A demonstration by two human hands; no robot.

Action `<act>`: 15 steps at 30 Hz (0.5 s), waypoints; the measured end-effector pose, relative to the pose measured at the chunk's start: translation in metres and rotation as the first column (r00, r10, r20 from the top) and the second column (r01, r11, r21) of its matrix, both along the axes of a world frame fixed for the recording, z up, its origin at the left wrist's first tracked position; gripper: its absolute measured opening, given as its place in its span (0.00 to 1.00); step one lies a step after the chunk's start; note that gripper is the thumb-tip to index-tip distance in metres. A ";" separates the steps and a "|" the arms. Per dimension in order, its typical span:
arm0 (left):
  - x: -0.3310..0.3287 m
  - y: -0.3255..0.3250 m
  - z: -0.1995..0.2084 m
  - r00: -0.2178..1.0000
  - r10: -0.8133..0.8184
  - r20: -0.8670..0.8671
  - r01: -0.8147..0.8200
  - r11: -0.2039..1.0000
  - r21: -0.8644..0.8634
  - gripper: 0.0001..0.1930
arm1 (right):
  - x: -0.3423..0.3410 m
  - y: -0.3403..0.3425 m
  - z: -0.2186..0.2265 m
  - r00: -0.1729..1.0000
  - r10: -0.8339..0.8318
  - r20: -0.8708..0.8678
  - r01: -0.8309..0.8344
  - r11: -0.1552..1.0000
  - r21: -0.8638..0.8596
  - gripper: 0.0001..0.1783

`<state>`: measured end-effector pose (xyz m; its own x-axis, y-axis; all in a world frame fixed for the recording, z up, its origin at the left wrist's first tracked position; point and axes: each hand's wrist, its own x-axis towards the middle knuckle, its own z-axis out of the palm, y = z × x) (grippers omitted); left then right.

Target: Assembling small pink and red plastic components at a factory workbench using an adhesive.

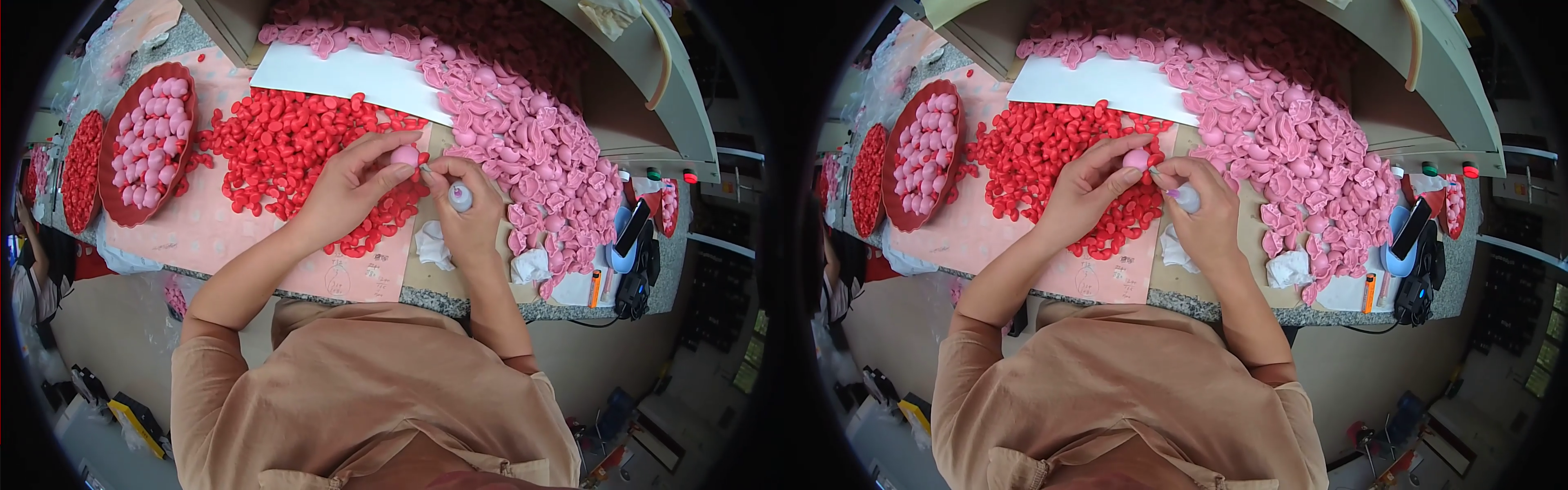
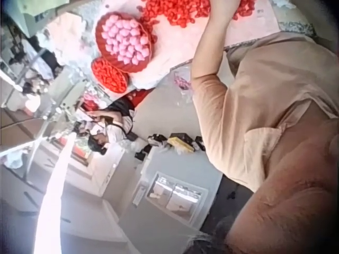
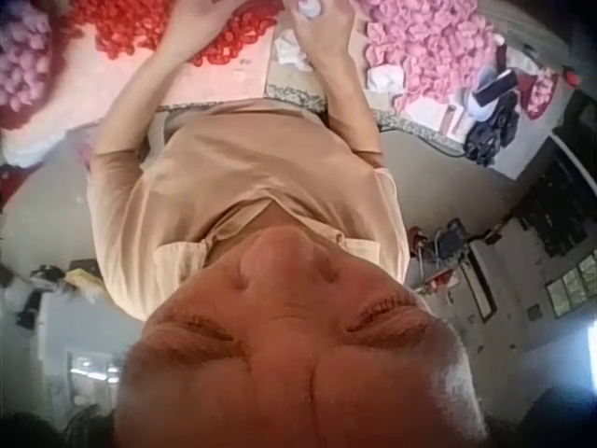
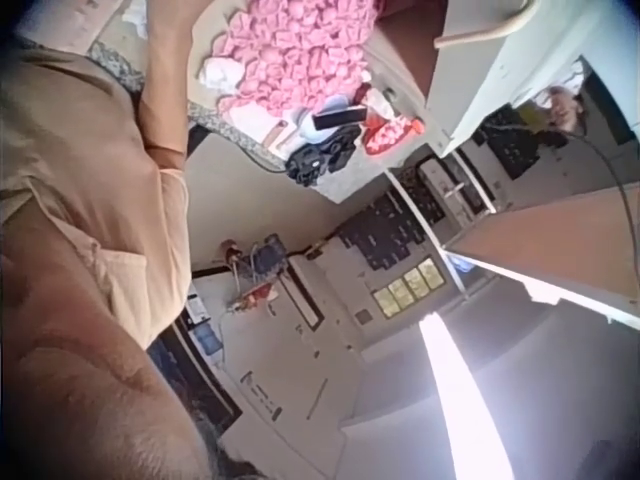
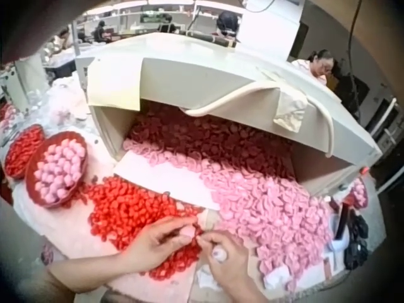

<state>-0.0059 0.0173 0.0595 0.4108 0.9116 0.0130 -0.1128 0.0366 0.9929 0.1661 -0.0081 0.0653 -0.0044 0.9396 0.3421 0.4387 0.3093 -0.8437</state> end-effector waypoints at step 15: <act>-0.034 -0.017 -0.013 0.963 0.178 -0.201 -0.069 0.887 0.457 0.14 | -0.027 -0.016 -0.025 0.999 0.048 0.018 -0.048 0.999 0.019 0.06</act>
